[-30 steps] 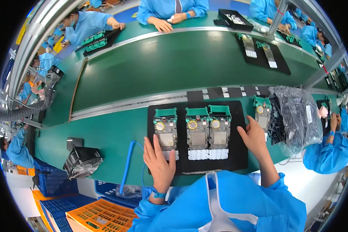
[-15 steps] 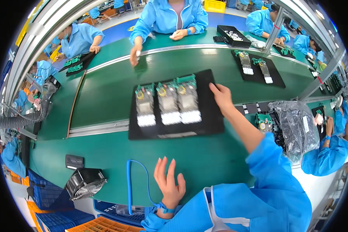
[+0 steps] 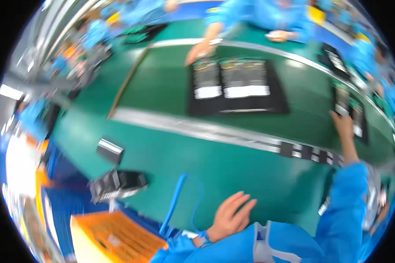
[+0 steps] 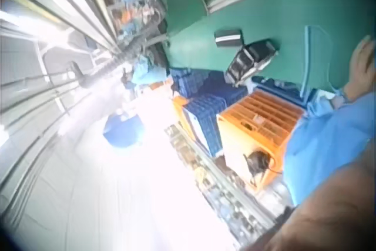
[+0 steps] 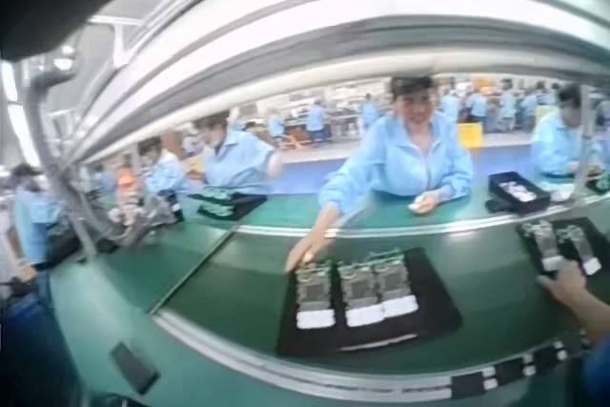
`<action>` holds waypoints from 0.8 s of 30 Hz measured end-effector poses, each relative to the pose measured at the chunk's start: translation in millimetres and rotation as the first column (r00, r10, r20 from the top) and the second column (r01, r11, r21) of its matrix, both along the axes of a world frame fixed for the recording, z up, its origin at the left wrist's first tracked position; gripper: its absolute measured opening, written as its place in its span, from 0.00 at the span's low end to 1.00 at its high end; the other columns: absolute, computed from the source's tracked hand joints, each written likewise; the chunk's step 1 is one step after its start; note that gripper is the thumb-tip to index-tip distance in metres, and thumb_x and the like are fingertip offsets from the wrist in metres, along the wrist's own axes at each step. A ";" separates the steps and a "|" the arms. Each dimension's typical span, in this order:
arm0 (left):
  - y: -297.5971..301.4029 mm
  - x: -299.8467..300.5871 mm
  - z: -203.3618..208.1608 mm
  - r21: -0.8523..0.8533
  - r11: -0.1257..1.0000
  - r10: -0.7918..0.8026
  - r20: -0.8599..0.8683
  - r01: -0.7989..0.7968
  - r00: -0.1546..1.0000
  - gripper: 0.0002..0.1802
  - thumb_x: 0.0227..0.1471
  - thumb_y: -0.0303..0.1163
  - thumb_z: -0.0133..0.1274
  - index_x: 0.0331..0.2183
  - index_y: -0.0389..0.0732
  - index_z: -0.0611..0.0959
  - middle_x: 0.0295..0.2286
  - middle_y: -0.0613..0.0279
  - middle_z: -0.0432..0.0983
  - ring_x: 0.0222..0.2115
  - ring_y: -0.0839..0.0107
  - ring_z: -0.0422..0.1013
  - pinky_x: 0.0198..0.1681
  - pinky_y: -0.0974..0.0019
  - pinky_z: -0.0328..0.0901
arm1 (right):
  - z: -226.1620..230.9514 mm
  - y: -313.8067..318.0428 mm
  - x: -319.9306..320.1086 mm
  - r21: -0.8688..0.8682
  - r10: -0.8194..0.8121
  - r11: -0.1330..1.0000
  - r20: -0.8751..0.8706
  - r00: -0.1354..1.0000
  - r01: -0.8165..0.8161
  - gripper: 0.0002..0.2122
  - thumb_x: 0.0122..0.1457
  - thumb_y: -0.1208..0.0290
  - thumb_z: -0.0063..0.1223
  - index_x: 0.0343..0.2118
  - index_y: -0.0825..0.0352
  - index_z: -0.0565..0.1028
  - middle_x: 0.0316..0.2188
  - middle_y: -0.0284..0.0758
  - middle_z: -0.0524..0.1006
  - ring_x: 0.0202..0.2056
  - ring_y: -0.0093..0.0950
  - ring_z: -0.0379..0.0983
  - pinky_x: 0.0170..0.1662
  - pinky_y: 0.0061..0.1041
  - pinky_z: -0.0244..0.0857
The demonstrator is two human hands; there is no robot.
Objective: Assembling electronic components onto printed circuit boards on an industrial assembly line.
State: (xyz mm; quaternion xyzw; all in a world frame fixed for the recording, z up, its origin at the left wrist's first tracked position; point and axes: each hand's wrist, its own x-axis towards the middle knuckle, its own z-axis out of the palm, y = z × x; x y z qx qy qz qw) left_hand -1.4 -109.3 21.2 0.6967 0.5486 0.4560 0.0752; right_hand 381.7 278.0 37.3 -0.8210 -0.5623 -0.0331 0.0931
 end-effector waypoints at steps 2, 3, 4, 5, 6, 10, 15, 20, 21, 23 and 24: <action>-1.0 6.4 1.2 0.009 0.999 -0.031 0.040 0.031 0.999 0.25 0.40 0.22 0.55 0.45 0.40 0.83 0.46 0.51 0.73 0.48 0.52 0.71 0.50 0.56 0.69 | -40.1 24.1 102.7 0.011 0.190 0.980 0.265 0.945 -0.200 0.30 0.59 0.40 0.46 0.32 0.71 0.77 0.36 0.51 0.79 0.36 0.52 0.76 0.40 0.49 0.67; -2.7 5.8 -1.9 0.021 1.000 0.009 0.015 -0.009 1.000 0.25 0.40 0.22 0.55 0.45 0.39 0.83 0.46 0.51 0.72 0.48 0.52 0.71 0.51 0.56 0.69 | -50.7 29.1 78.9 -0.043 0.203 0.979 0.282 0.938 -0.199 0.27 0.62 0.45 0.44 0.31 0.72 0.76 0.35 0.52 0.78 0.35 0.51 0.76 0.38 0.49 0.68; -6.8 2.4 3.3 -0.010 1.000 -0.007 0.006 0.007 1.000 0.25 0.40 0.22 0.56 0.46 0.38 0.82 0.47 0.52 0.72 0.50 0.52 0.70 0.51 0.57 0.69 | -67.1 36.3 93.9 -0.130 0.326 0.943 0.532 0.781 -0.305 0.22 0.66 0.52 0.41 0.31 0.70 0.76 0.32 0.50 0.78 0.35 0.47 0.76 0.36 0.45 0.70; -10.1 1.1 1.0 -0.013 1.000 0.027 -0.004 -0.028 1.000 0.25 0.40 0.22 0.56 0.46 0.38 0.82 0.47 0.52 0.72 0.50 0.52 0.70 0.51 0.57 0.69 | -82.8 47.5 101.6 -0.147 0.311 0.950 0.493 0.813 -0.274 0.14 0.66 0.63 0.40 0.31 0.67 0.75 0.28 0.46 0.77 0.31 0.45 0.77 0.32 0.42 0.71; -12.9 -0.8 -3.1 0.001 1.000 0.007 0.006 -0.007 1.000 0.25 0.41 0.21 0.55 0.46 0.37 0.82 0.47 0.52 0.72 0.51 0.53 0.69 0.51 0.57 0.69 | -99.8 54.8 125.5 -0.111 0.362 0.924 0.557 0.747 -0.365 0.12 0.65 0.66 0.41 0.30 0.65 0.74 0.27 0.45 0.77 0.30 0.45 0.77 0.32 0.42 0.72; -17.9 5.6 -18.2 0.022 0.999 -0.026 0.051 0.025 0.998 0.25 0.42 0.21 0.54 0.47 0.37 0.80 0.48 0.53 0.71 0.52 0.54 0.68 0.52 0.57 0.68 | -123.7 38.3 128.1 -0.053 0.426 0.835 0.694 0.581 -0.548 0.09 0.62 0.72 0.43 0.27 0.64 0.73 0.23 0.41 0.77 0.26 0.40 0.78 0.27 0.37 0.73; -20.7 7.5 -23.9 -0.010 0.998 -0.055 0.103 0.057 0.993 0.24 0.45 0.20 0.54 0.48 0.37 0.79 0.46 0.53 0.71 0.50 0.53 0.69 0.50 0.56 0.68 | -66.0 -39.2 -5.9 -0.034 0.531 0.795 0.523 0.667 -0.606 0.12 0.61 0.63 0.47 0.28 0.67 0.76 0.22 0.46 0.78 0.25 0.44 0.77 0.28 0.41 0.72; -21.8 8.5 -26.4 -0.126 0.990 -0.025 0.248 0.058 0.968 0.26 0.52 0.21 0.52 0.54 0.38 0.72 0.48 0.50 0.68 0.48 0.53 0.69 0.50 0.57 0.67 | -13.9 -178.1 -147.1 0.086 0.752 0.503 0.447 0.485 -0.860 0.09 0.55 0.67 0.53 0.21 0.64 0.73 0.18 0.39 0.75 0.20 0.37 0.74 0.23 0.37 0.69; -21.4 7.2 -25.7 -0.194 0.975 -0.022 0.408 0.110 0.913 0.27 0.54 0.22 0.51 0.57 0.38 0.69 0.50 0.50 0.67 0.49 0.56 0.68 0.51 0.58 0.67 | -10.5 -206.0 -171.4 0.027 0.687 0.429 0.640 0.345 -0.903 0.07 0.50 0.71 0.54 0.18 0.60 0.70 0.15 0.32 0.70 0.19 0.29 0.73 0.20 0.30 0.68; -17.1 7.8 -28.7 -0.262 0.938 0.008 0.668 0.225 0.744 0.32 0.62 0.28 0.47 0.64 0.40 0.56 0.56 0.49 0.63 0.52 0.63 0.67 0.54 0.61 0.65 | 2.2 -259.7 -207.1 0.131 0.791 0.234 0.551 0.267 -0.963 0.07 0.45 0.72 0.55 0.17 0.58 0.68 0.15 0.29 0.68 0.17 0.25 0.70 0.18 0.27 0.65; -13.2 5.3 -40.7 -0.263 0.934 0.073 0.804 0.242 0.591 0.34 0.63 0.32 0.45 0.65 0.41 0.52 0.57 0.49 0.61 0.53 0.63 0.67 0.54 0.61 0.65 | 11.9 -287.1 -227.4 0.152 0.820 0.161 0.529 0.218 -0.975 0.07 0.43 0.73 0.54 0.16 0.58 0.68 0.15 0.29 0.67 0.17 0.24 0.70 0.17 0.27 0.65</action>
